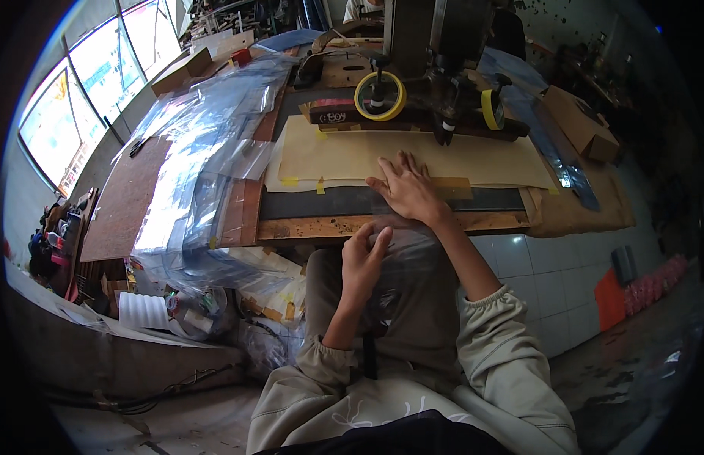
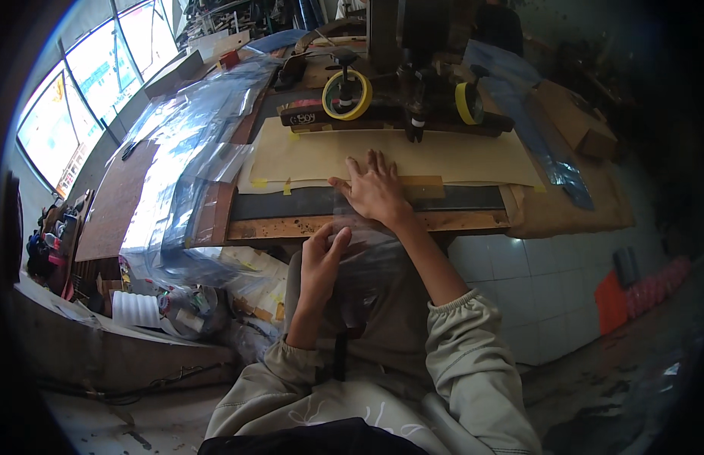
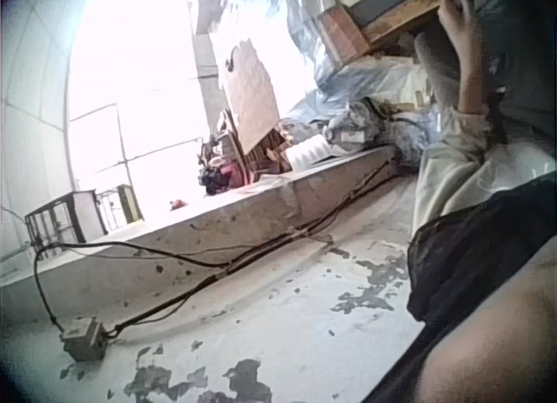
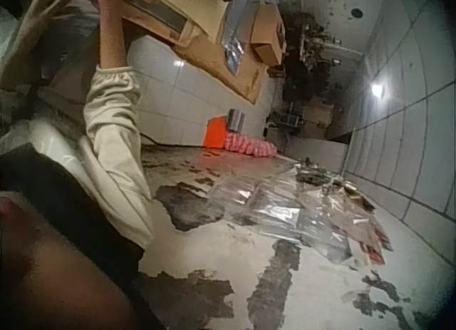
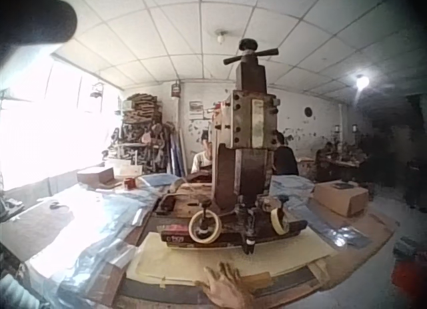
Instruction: The person aligns and presses plastic sleeves onto the work surface of a heat sealing machine by hand, positioning the transparent sheets and smoothing them down.
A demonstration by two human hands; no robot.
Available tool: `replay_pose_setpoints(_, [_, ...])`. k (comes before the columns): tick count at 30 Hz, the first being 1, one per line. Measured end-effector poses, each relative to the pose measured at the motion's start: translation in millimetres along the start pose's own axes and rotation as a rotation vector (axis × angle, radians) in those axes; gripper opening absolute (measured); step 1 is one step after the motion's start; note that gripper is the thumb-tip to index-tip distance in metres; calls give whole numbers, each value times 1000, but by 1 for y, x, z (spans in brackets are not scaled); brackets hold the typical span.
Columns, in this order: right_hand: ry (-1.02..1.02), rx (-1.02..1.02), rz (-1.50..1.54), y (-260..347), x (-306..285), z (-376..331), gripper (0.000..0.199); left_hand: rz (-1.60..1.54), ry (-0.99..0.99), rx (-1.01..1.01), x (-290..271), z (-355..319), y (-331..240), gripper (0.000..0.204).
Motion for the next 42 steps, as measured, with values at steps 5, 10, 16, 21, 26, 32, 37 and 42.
replay_pose_setpoints(5, [-124,-8,-52,-5,10,7,71,159,-20,47,0,10,0,28])
replay_pose_setpoints(10, [-148,-7,-28,-6,15,11,70,168,0,60,-3,13,-1,27])
replay_pose_setpoints(16, [-140,0,-43,-4,14,10,68,152,111,10,-3,9,-11,28])
replay_pose_setpoints(21, [-163,1,-57,-2,13,11,67,135,139,2,-4,10,-12,29])
replay_pose_setpoints(26, [-173,18,-61,-1,12,9,66,61,129,-18,-3,10,-16,27])
replay_pose_setpoints(32, [-156,30,-34,0,12,11,64,127,141,0,-9,16,-10,27])
replay_pose_setpoints(37, [-210,43,-62,-1,12,9,60,100,112,19,-6,15,-9,27])
replay_pose_setpoints(42, [-196,40,-51,1,10,9,59,138,94,17,-6,13,-16,26])
Point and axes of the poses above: each hand's wrist, its own z-axis towards the middle knuckle, its own x-axis out of the palm, y = z × x, the point moved 2 cm from there along z, towards the middle knuckle, and after that the axes turned 6 degrees about -z, right-handed, at the moved point
